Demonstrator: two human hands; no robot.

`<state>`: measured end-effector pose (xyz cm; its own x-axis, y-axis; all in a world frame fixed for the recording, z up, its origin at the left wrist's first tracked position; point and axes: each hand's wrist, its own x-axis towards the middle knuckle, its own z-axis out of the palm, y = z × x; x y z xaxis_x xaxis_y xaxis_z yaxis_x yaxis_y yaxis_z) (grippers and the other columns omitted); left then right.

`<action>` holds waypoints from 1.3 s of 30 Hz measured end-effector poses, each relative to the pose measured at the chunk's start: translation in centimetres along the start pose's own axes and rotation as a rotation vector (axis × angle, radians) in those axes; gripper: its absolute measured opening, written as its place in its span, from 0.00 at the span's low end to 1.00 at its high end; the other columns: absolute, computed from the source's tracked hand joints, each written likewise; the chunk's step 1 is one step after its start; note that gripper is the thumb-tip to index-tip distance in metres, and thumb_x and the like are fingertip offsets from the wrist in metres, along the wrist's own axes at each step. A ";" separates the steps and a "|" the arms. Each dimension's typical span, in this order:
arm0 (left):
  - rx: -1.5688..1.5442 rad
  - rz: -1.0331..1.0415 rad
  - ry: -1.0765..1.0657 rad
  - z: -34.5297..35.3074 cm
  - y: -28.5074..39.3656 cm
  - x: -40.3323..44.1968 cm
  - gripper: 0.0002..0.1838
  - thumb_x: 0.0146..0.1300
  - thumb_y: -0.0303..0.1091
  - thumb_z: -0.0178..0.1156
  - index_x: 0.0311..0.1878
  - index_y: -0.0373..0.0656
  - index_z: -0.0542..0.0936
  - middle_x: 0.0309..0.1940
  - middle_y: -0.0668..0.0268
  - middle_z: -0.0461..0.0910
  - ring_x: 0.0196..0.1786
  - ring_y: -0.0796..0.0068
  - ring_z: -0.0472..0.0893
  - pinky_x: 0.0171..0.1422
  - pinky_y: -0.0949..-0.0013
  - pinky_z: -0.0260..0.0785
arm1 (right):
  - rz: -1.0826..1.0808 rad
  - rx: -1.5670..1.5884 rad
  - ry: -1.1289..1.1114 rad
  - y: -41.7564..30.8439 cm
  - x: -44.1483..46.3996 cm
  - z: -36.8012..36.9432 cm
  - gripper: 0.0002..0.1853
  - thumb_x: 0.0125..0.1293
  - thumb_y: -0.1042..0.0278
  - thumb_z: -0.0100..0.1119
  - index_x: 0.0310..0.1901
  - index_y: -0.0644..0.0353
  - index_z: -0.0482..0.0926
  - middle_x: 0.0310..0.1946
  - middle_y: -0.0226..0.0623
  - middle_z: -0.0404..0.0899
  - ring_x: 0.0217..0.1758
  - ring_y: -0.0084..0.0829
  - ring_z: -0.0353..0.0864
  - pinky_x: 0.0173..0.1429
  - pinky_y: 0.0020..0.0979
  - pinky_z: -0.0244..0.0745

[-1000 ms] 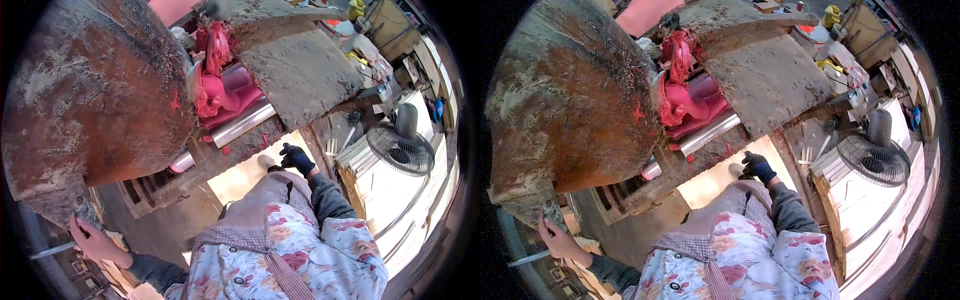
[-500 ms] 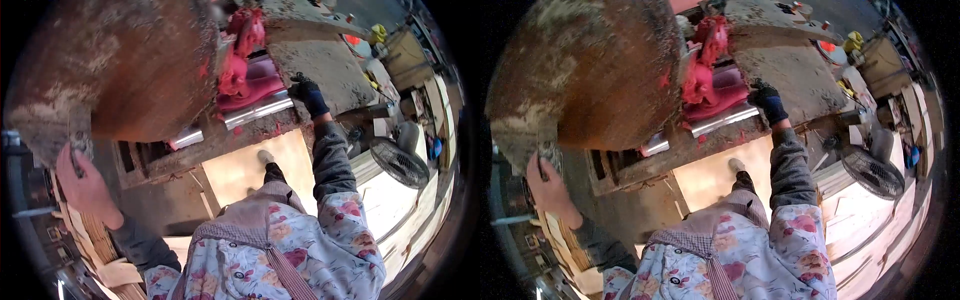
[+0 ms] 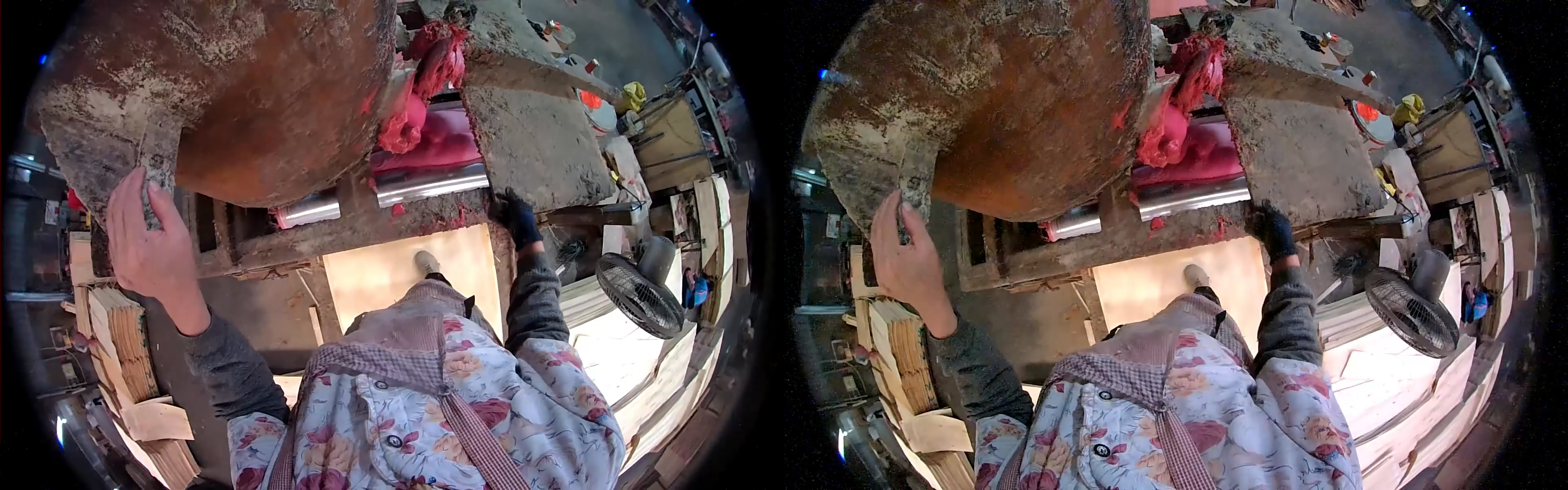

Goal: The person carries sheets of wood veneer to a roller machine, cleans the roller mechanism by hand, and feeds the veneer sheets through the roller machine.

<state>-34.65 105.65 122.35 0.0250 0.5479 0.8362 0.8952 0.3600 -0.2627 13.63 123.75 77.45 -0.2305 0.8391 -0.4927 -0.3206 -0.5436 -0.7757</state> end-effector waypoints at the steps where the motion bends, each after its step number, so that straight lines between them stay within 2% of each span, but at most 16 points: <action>1: -0.001 -0.006 -0.001 0.0 0.0 0.0 0.08 0.62 0.28 0.60 0.43 0.40 0.83 0.43 0.64 0.84 0.46 0.63 0.83 0.51 0.65 0.75 | -0.001 -0.006 0.001 1.6 0.1 -1.4 0.16 0.68 0.54 0.55 0.47 0.57 0.81 0.31 0.37 0.83 0.36 0.36 0.83 0.42 0.36 0.80; 3: -0.008 -0.018 -0.008 0.0 0.0 0.0 0.08 0.62 0.27 0.60 0.43 0.40 0.83 0.43 0.64 0.84 0.46 0.63 0.83 0.51 0.65 0.75 | -0.467 -0.658 0.089 4.3 -0.5 -3.8 0.17 0.68 0.54 0.56 0.47 0.60 0.80 0.31 0.39 0.83 0.35 0.39 0.84 0.40 0.35 0.79; 5: 0.000 -0.025 -0.009 -0.1 0.1 0.0 0.08 0.62 0.27 0.60 0.43 0.40 0.83 0.43 0.64 0.84 0.46 0.63 0.83 0.50 0.65 0.75 | -0.460 -0.755 0.000 4.4 -2.6 -3.6 0.18 0.69 0.54 0.54 0.46 0.62 0.79 0.31 0.41 0.83 0.36 0.43 0.84 0.40 0.40 0.81; 7: 0.011 -0.029 -0.011 -0.1 0.2 0.0 0.08 0.62 0.27 0.60 0.43 0.39 0.83 0.43 0.64 0.84 0.46 0.63 0.83 0.50 0.66 0.75 | 0.158 0.163 0.176 1.5 -6.4 0.9 0.19 0.73 0.53 0.48 0.51 0.60 0.77 0.30 0.35 0.81 0.32 0.34 0.81 0.43 0.40 0.81; 8: 0.004 -0.035 -0.013 -0.1 0.2 0.1 0.08 0.62 0.27 0.60 0.43 0.39 0.83 0.42 0.64 0.84 0.45 0.63 0.83 0.50 0.66 0.75 | 0.197 0.196 0.169 1.7 -6.4 0.6 0.19 0.73 0.52 0.48 0.51 0.61 0.77 0.30 0.37 0.81 0.32 0.35 0.81 0.45 0.43 0.81; 12: 0.004 -0.041 -0.010 -0.1 0.0 0.0 0.08 0.62 0.26 0.60 0.43 0.39 0.83 0.43 0.64 0.84 0.46 0.63 0.83 0.50 0.66 0.75 | 0.175 0.116 0.184 2.4 -4.4 -1.3 0.21 0.73 0.50 0.49 0.51 0.62 0.76 0.31 0.38 0.81 0.32 0.37 0.81 0.46 0.44 0.81; 14: 0.005 -0.036 -0.004 0.1 -0.2 0.0 0.08 0.62 0.26 0.60 0.43 0.39 0.83 0.43 0.64 0.84 0.46 0.63 0.83 0.50 0.66 0.75 | -0.368 -0.577 -0.022 5.8 0.1 -6.9 0.22 0.72 0.49 0.50 0.52 0.62 0.75 0.31 0.39 0.80 0.33 0.38 0.81 0.46 0.43 0.81; 15: 0.000 -0.025 0.006 0.1 -0.3 -0.1 0.08 0.61 0.26 0.60 0.43 0.39 0.83 0.43 0.64 0.84 0.46 0.63 0.83 0.50 0.66 0.75 | -0.368 -0.583 -0.032 3.6 -0.7 -4.7 0.22 0.72 0.49 0.50 0.52 0.62 0.75 0.31 0.39 0.80 0.33 0.38 0.81 0.46 0.43 0.81; 17: 0.004 -0.039 0.008 0.1 -0.1 0.1 0.08 0.61 0.26 0.60 0.43 0.39 0.83 0.43 0.64 0.84 0.46 0.63 0.83 0.51 0.66 0.75 | 0.021 0.020 0.094 -0.9 -2.2 -0.4 0.23 0.72 0.48 0.51 0.53 0.63 0.74 0.31 0.39 0.80 0.33 0.38 0.81 0.46 0.42 0.81; 20: -0.004 -0.054 0.012 0.3 -0.1 0.1 0.08 0.61 0.26 0.60 0.43 0.39 0.83 0.43 0.64 0.84 0.46 0.63 0.83 0.51 0.66 0.75 | 0.013 0.060 0.178 -1.2 -0.1 0.0 0.23 0.72 0.49 0.52 0.53 0.63 0.74 0.31 0.38 0.80 0.33 0.37 0.81 0.45 0.42 0.81; 25: 0.031 -0.069 0.022 0.4 -0.2 -0.1 0.08 0.61 0.26 0.61 0.44 0.39 0.83 0.43 0.64 0.84 0.47 0.63 0.83 0.51 0.66 0.75 | 0.108 0.013 0.099 -2.2 0.8 0.4 0.21 0.71 0.50 0.53 0.51 0.62 0.75 0.29 0.35 0.80 0.32 0.35 0.81 0.44 0.41 0.80; 29: 0.065 -0.076 -0.004 0.4 -0.3 -0.1 0.09 0.66 0.30 0.59 0.46 0.40 0.84 0.45 0.63 0.85 0.48 0.65 0.84 0.50 0.66 0.76 | 0.176 0.055 0.133 -3.8 -0.6 2.8 0.20 0.72 0.51 0.53 0.51 0.60 0.75 0.25 0.32 0.78 0.31 0.35 0.80 0.44 0.41 0.80; 33: 0.095 -0.087 -0.017 0.4 -0.1 0.1 0.09 0.66 0.30 0.59 0.46 0.41 0.84 0.46 0.64 0.85 0.48 0.65 0.84 0.50 0.66 0.75 | 0.188 0.084 0.089 -3.8 1.8 -1.0 0.20 0.71 0.51 0.53 0.51 0.60 0.75 0.24 0.32 0.77 0.33 0.36 0.80 0.46 0.43 0.80; 35: 0.101 -0.080 -0.018 0.5 -0.5 0.0 0.09 0.66 0.30 0.59 0.46 0.41 0.84 0.45 0.64 0.85 0.48 0.65 0.84 0.50 0.67 0.75 | -0.114 -0.171 0.038 -2.5 4.3 -4.4 0.20 0.71 0.51 0.53 0.51 0.60 0.75 0.25 0.32 0.77 0.35 0.37 0.80 0.49 0.44 0.79; 36: 0.104 -0.066 -0.023 0.5 -0.6 -0.1 0.09 0.66 0.29 0.59 0.46 0.41 0.84 0.45 0.64 0.85 0.48 0.65 0.84 0.50 0.67 0.75 | -0.114 -0.176 0.030 -4.2 3.9 -3.1 0.20 0.71 0.51 0.53 0.51 0.60 0.75 0.25 0.32 0.77 0.35 0.37 0.80 0.49 0.44 0.79; 39: 0.095 -0.078 -0.037 0.5 -0.5 0.0 0.09 0.66 0.29 0.59 0.46 0.41 0.84 0.45 0.64 0.85 0.47 0.65 0.84 0.50 0.67 0.75 | 0.112 0.118 0.061 -10.0 2.8 0.4 0.20 0.71 0.50 0.53 0.51 0.60 0.75 0.25 0.31 0.77 0.38 0.37 0.80 0.52 0.47 0.78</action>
<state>-35.33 105.89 122.25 -0.0613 0.5422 0.8380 0.8473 0.4720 -0.2434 15.84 131.53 84.02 -0.2157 0.7712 -0.5989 -0.4025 -0.6291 -0.6650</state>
